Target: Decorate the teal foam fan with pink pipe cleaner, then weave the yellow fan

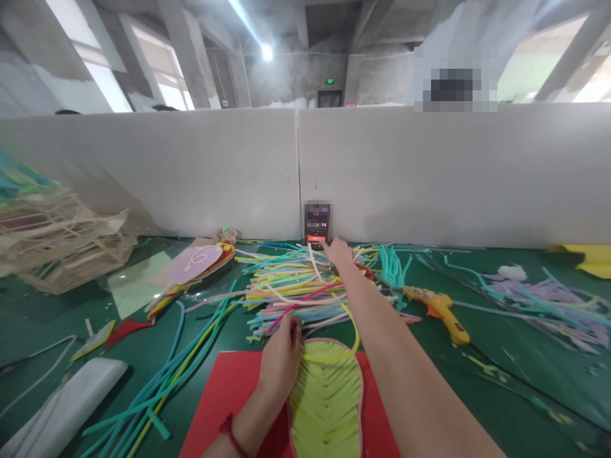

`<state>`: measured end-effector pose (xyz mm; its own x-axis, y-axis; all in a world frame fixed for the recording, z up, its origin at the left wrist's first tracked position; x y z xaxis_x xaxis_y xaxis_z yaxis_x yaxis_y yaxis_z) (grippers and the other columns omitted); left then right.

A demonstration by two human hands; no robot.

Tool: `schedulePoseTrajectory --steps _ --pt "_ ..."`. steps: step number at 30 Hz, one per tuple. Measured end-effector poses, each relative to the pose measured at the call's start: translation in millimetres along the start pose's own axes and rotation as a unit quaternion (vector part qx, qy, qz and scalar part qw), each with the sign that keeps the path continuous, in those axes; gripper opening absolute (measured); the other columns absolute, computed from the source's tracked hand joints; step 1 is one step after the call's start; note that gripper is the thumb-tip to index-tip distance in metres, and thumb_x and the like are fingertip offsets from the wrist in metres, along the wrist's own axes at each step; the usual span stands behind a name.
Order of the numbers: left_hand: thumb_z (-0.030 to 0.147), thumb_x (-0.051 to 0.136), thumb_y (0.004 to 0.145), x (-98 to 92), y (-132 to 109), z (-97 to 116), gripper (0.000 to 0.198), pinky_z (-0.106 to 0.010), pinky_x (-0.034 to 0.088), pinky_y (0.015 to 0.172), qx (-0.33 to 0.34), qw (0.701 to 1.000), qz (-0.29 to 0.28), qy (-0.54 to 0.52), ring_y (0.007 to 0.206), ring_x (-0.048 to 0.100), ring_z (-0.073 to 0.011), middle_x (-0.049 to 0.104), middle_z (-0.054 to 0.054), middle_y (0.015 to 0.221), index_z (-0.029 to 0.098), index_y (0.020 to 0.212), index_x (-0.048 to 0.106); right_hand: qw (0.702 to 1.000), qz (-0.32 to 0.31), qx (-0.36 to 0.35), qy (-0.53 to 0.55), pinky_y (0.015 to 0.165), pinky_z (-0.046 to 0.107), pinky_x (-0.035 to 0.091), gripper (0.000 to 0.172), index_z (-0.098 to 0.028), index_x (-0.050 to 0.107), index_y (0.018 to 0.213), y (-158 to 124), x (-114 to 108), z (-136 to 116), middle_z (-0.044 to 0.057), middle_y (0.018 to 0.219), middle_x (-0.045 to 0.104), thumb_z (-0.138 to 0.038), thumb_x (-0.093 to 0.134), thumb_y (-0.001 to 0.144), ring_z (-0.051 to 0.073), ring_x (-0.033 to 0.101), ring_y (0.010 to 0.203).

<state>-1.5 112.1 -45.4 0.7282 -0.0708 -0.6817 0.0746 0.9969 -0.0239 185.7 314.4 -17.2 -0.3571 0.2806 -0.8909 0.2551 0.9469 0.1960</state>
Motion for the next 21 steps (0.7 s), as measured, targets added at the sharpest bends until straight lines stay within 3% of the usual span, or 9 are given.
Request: schedulePoseTrajectory --steps 5,7,10,13,14,16,18,21 --pt "0.012 0.038 0.088 -0.9 2 -3 0.012 -0.025 0.034 0.061 0.024 0.999 0.030 -0.017 0.073 0.055 -0.0188 0.061 -0.006 0.080 0.019 0.086 0.048 0.985 0.108 -0.136 0.013 0.101 0.050 0.031 0.034 -0.009 0.053 0.116 -23 -45 -15 0.020 0.130 0.048 -0.024 0.029 0.095 0.030 0.040 0.123" --pt "0.012 0.038 0.088 -1.4 3 -3 0.012 -0.025 0.035 0.063 0.022 0.999 0.039 -0.022 0.075 0.056 -0.0194 0.061 -0.006 0.081 0.019 0.086 0.048 0.970 0.107 -0.220 0.016 0.103 0.048 0.030 0.035 -0.010 0.054 0.114 -41 -61 -22 0.018 0.131 0.048 -0.022 0.028 0.094 0.028 0.041 0.123" --pt "0.011 0.038 0.089 -2.9 4 -3 0.014 -0.026 0.036 0.065 0.020 0.998 0.051 -0.025 0.077 0.056 -0.0201 0.061 -0.007 0.083 0.019 0.085 0.049 0.928 0.054 -0.367 0.010 0.103 0.042 0.033 0.033 -0.015 0.059 0.112 -81 -71 -31 0.013 0.127 0.054 -0.033 0.038 0.092 0.024 0.045 0.121" --pt "0.011 0.039 0.088 -4.7 5 0 0.014 -0.027 0.036 0.066 0.018 0.998 0.055 -0.025 0.078 0.056 -0.0210 0.062 -0.007 0.083 0.018 0.085 0.050 0.860 -0.032 -0.509 -0.007 0.105 0.036 0.033 0.043 -0.022 0.060 0.115 -127 -65 -36 0.007 0.132 0.053 -0.048 0.056 0.081 0.021 0.044 0.125" --pt "0.011 0.039 0.088 -5.2 5 0 0.013 -0.028 0.036 0.066 0.017 0.998 0.056 -0.025 0.079 0.057 -0.0214 0.062 -0.008 0.084 0.018 0.086 0.051 0.821 -0.071 -0.565 -0.029 0.107 0.039 0.030 0.050 -0.020 0.055 0.123 -143 -59 -37 0.009 0.139 0.047 -0.049 0.055 0.083 0.023 0.039 0.129" --pt "0.012 0.040 0.088 -5.7 5 1 0.013 -0.028 0.036 0.067 0.016 0.998 0.057 -0.024 0.080 0.057 -0.0217 0.063 -0.009 0.087 0.018 0.088 0.051 0.781 -0.123 -0.608 -0.070 0.109 0.044 0.025 0.062 -0.022 0.042 0.136 -162 -47 -37 0.010 0.145 0.038 -0.050 0.054 0.083 0.025 0.031 0.134" --pt "0.011 0.040 0.088 -5.3 4 0 0.013 -0.028 0.037 0.067 0.016 0.998 0.058 -0.023 0.080 0.057 -0.0212 0.063 -0.008 0.087 0.018 0.088 0.051 0.782 -0.137 -0.600 -0.094 0.109 0.047 0.023 0.064 -0.024 0.033 0.142 -167 -36 -37 0.010 0.148 0.032 -0.049 0.052 0.085 0.027 0.026 0.136" --pt "0.010 0.039 0.088 -3.4 4 -1 0.014 -0.026 0.036 0.066 0.017 0.998 0.055 -0.018 0.078 0.057 -0.0199 0.062 -0.006 0.083 0.018 0.085 0.050 0.807 -0.125 -0.566 -0.111 0.107 0.049 0.025 0.058 -0.026 0.032 0.142 -163 -20 -41 0.010 0.149 0.030 -0.043 0.048 0.089 0.027 0.025 0.137"
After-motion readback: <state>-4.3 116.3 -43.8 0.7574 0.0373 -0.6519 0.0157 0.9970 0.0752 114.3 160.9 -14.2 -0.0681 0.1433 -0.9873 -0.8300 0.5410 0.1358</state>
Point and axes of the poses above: each hand's wrist, its own y-axis towards the middle knuckle, its own x-axis out of the palm, z = x × y, the point moved 5 cm from there along y, towards the middle knuckle
